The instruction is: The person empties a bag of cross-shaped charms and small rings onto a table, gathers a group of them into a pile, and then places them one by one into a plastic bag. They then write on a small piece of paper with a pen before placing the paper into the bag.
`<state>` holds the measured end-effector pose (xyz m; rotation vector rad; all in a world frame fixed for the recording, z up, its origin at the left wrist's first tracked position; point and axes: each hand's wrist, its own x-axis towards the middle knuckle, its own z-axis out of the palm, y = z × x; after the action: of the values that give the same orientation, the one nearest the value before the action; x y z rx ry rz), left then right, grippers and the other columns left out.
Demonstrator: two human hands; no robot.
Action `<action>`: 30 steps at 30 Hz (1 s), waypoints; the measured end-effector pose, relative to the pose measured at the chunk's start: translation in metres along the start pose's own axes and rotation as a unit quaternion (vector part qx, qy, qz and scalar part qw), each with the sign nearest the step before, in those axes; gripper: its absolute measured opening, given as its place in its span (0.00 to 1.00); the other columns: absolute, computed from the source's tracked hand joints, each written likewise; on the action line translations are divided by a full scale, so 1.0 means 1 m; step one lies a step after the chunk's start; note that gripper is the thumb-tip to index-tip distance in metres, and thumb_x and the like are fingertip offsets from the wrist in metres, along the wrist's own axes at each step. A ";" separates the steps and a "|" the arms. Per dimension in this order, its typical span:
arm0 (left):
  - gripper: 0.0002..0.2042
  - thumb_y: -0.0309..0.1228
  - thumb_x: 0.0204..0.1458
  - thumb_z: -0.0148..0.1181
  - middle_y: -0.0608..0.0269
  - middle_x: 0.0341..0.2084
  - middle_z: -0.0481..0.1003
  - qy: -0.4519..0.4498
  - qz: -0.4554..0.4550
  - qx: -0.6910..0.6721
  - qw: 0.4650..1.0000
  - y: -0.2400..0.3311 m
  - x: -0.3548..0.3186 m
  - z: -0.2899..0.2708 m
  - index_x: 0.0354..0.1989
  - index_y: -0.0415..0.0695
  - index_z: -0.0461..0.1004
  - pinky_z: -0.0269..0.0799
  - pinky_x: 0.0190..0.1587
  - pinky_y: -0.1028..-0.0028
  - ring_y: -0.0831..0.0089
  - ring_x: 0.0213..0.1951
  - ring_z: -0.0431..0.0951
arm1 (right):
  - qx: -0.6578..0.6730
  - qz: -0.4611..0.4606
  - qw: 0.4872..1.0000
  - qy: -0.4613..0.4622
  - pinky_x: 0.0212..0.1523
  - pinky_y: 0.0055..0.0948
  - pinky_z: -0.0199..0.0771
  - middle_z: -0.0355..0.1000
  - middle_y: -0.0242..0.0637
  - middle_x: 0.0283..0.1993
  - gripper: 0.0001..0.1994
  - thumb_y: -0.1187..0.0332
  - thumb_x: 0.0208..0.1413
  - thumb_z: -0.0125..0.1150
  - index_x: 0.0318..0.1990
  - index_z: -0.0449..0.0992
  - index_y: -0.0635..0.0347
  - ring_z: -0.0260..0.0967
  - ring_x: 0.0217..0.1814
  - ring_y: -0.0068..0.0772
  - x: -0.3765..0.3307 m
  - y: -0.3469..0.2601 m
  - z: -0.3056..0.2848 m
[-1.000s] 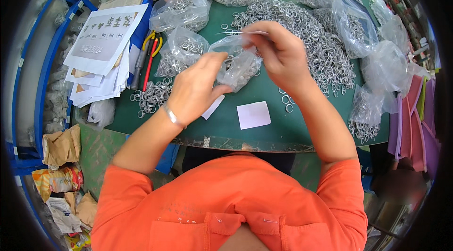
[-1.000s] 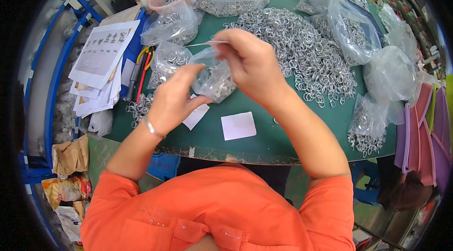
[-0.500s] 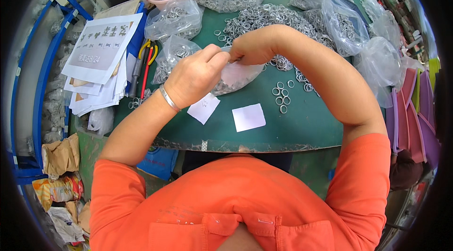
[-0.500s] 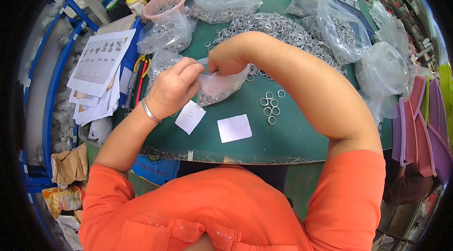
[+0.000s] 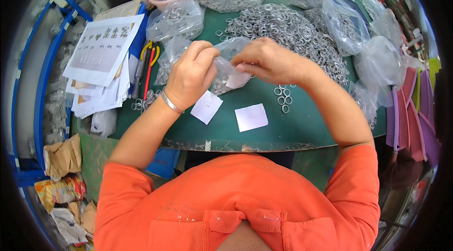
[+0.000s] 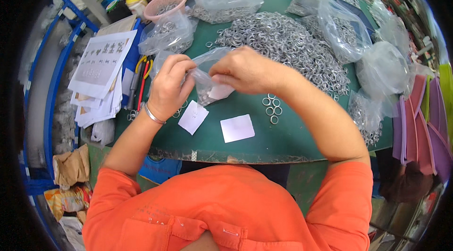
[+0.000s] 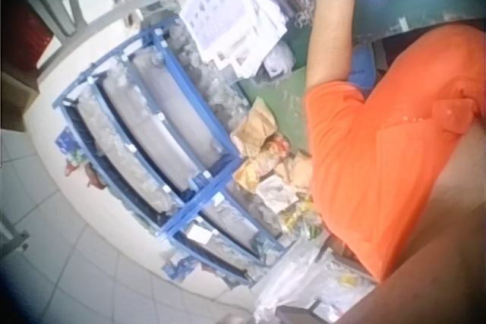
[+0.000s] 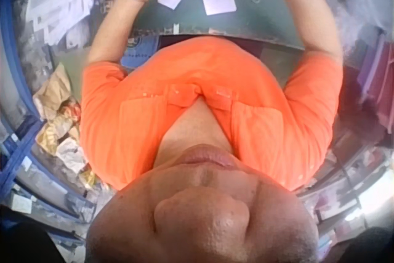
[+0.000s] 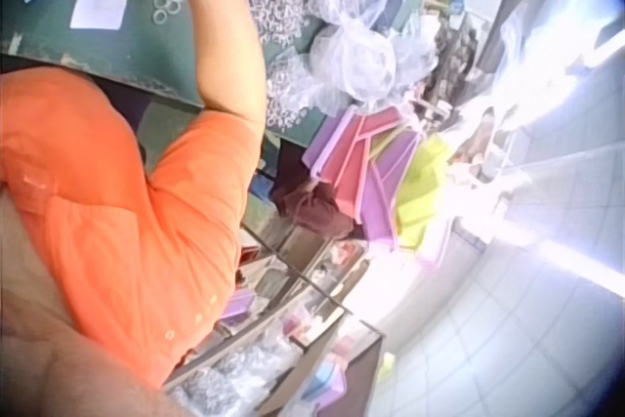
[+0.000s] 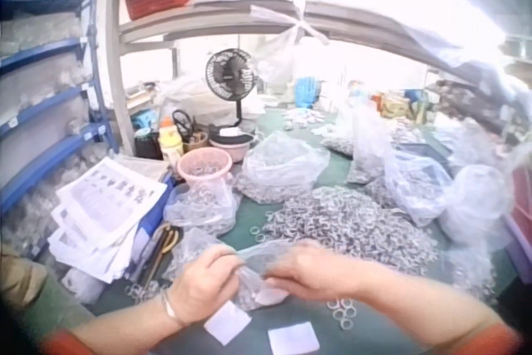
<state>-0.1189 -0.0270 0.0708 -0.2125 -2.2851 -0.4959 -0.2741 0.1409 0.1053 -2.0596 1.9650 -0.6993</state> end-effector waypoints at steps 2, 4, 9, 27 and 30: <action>0.10 0.16 0.41 0.60 0.52 0.33 0.74 0.026 0.017 0.003 1.000 -0.002 0.003 0.008 0.34 0.37 0.73 0.72 0.38 0.66 0.55 0.33 0.76 | -0.077 0.008 0.993 0.092 0.49 0.42 0.65 0.73 0.39 0.39 0.14 0.62 0.44 0.68 0.38 0.76 0.58 0.69 0.46 0.44 -0.020 -0.002 0.019; 0.06 0.17 0.42 0.57 0.53 0.29 0.75 0.031 -0.020 0.028 0.999 0.003 0.012 0.013 0.31 0.38 0.72 0.71 0.39 0.64 0.56 0.33 0.76 | -0.183 0.027 0.959 0.214 0.48 0.42 0.64 0.67 0.38 0.42 0.14 0.63 0.41 0.69 0.34 0.74 0.56 0.65 0.48 0.44 -0.021 0.002 0.042; 0.04 0.18 0.42 0.54 0.57 0.25 0.74 0.111 0.014 -0.069 0.991 0.048 0.067 0.018 0.26 0.39 0.70 0.70 0.35 0.67 0.60 0.28 0.74 | 0.038 0.145 0.820 0.552 0.57 0.41 0.61 0.64 0.50 0.49 0.08 0.72 0.51 0.59 0.39 0.73 0.60 0.62 0.53 0.53 -0.006 -0.002 0.066; 0.25 0.35 0.39 0.70 0.60 0.46 0.66 -0.029 -0.113 -0.436 0.892 0.078 0.070 0.005 0.46 0.42 0.69 0.60 0.55 0.66 0.70 0.48 0.66 | -0.131 -0.083 0.872 0.465 0.27 0.30 0.64 0.68 0.30 0.20 0.05 0.69 0.48 0.66 0.26 0.75 0.55 0.67 0.21 0.35 -0.103 -0.096 -0.045; 0.23 0.31 0.42 0.71 0.63 0.39 0.71 -0.192 -0.191 -0.150 0.951 0.055 0.027 0.029 0.46 0.42 0.70 0.70 0.34 0.74 0.70 0.36 0.74 | -0.117 -0.008 0.829 0.546 0.20 0.27 0.62 0.68 0.32 0.19 0.06 0.73 0.48 0.66 0.24 0.74 0.59 0.67 0.17 0.29 -0.112 -0.091 -0.050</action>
<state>-0.1405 0.0354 0.0880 -0.0098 -2.6334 -1.0878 -0.2171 0.2676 0.1691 -1.9440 2.6327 -2.0843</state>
